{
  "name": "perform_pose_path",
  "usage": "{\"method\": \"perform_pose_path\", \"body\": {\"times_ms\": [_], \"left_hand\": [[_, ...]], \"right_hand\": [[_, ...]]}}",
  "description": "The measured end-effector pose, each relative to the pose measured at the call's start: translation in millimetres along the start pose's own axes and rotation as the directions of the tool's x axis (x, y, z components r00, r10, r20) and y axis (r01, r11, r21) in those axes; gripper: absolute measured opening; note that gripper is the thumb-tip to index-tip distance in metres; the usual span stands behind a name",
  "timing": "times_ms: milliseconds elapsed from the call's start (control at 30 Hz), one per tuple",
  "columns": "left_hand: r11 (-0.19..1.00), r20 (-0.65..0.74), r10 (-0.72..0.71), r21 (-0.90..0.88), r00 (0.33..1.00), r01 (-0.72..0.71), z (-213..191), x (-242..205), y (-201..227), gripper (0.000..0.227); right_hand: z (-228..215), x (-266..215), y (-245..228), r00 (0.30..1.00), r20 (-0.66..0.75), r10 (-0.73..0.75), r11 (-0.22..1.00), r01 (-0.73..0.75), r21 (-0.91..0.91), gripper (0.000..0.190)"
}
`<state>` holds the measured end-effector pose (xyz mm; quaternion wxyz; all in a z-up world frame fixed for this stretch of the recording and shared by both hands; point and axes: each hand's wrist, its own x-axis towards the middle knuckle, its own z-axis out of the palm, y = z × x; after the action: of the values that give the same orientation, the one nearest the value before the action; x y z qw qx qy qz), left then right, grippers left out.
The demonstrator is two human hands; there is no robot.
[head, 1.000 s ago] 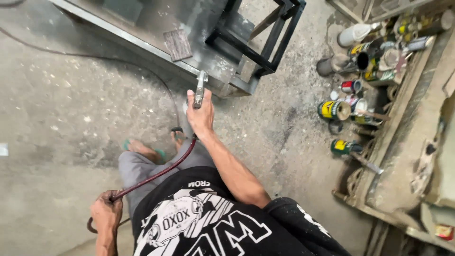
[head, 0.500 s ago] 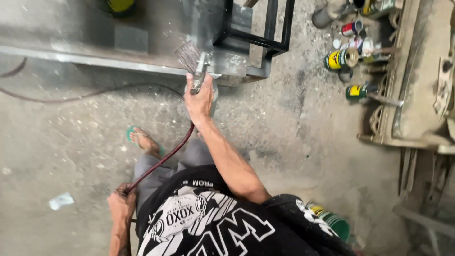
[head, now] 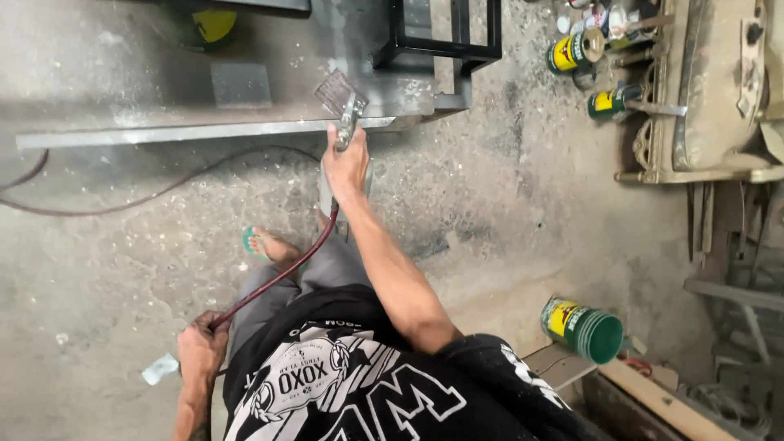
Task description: Using a pneumatic spray gun to apply a black finish to a metal furniture frame.
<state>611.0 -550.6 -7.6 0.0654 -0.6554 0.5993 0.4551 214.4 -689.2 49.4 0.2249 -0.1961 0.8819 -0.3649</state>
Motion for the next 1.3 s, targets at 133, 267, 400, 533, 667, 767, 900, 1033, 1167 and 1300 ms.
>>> {"method": "perform_pose_path", "body": {"times_ms": [133,267,400,533,667,767,900,1033,1167,1300], "left_hand": [[0.996,-0.006,0.091,0.022,0.996,-0.091,-14,14,-14,0.017],[0.992,-0.012,0.106,0.074,0.994,-0.104,-26,38,-19,0.015],[0.996,-0.031,0.046,0.082,0.998,-0.043,-33,48,-21,0.018],[0.996,-0.023,0.079,0.040,0.997,-0.078,-41,45,-12,0.016],[1.000,-0.001,0.017,0.014,1.000,-0.017,-46,42,-6,0.014],[1.000,-0.020,0.006,0.006,1.000,-0.006,-52,44,11,0.016],[0.998,-0.036,-0.018,0.059,0.999,0.020,-56,42,51,0.030],[0.998,-0.031,0.056,-0.002,0.998,-0.056,-57,35,110,0.029],[0.996,0.059,0.043,-0.077,0.997,-0.038,-39,36,149,0.022],[0.983,0.111,0.035,-0.185,0.993,-0.013,-23,38,184,0.023]], "right_hand": [[-6,-20,-12,0.998,-0.036,0.056,0.998,-0.056,0.023,0.042],[7,-15,-13,0.983,-0.178,-0.054,0.998,0.059,0.022,0.044],[23,1,-11,0.996,-0.081,0.036,0.996,-0.029,0.087,0.038],[24,13,-15,0.988,-0.008,0.154,0.986,-0.153,0.069,0.050],[13,2,-23,0.983,-0.071,0.170,0.982,-0.163,0.097,0.050],[7,8,-41,0.982,-0.092,0.167,0.973,-0.149,0.177,0.050],[5,35,-60,0.985,-0.122,0.122,0.959,-0.085,0.270,0.044],[7,81,-72,0.992,-0.039,0.119,0.926,-0.097,0.364,0.035],[4,121,-83,0.994,-0.102,-0.030,0.965,0.056,0.257,0.038],[15,164,-85,0.972,-0.153,-0.178,0.955,0.208,0.212,0.044]]}}
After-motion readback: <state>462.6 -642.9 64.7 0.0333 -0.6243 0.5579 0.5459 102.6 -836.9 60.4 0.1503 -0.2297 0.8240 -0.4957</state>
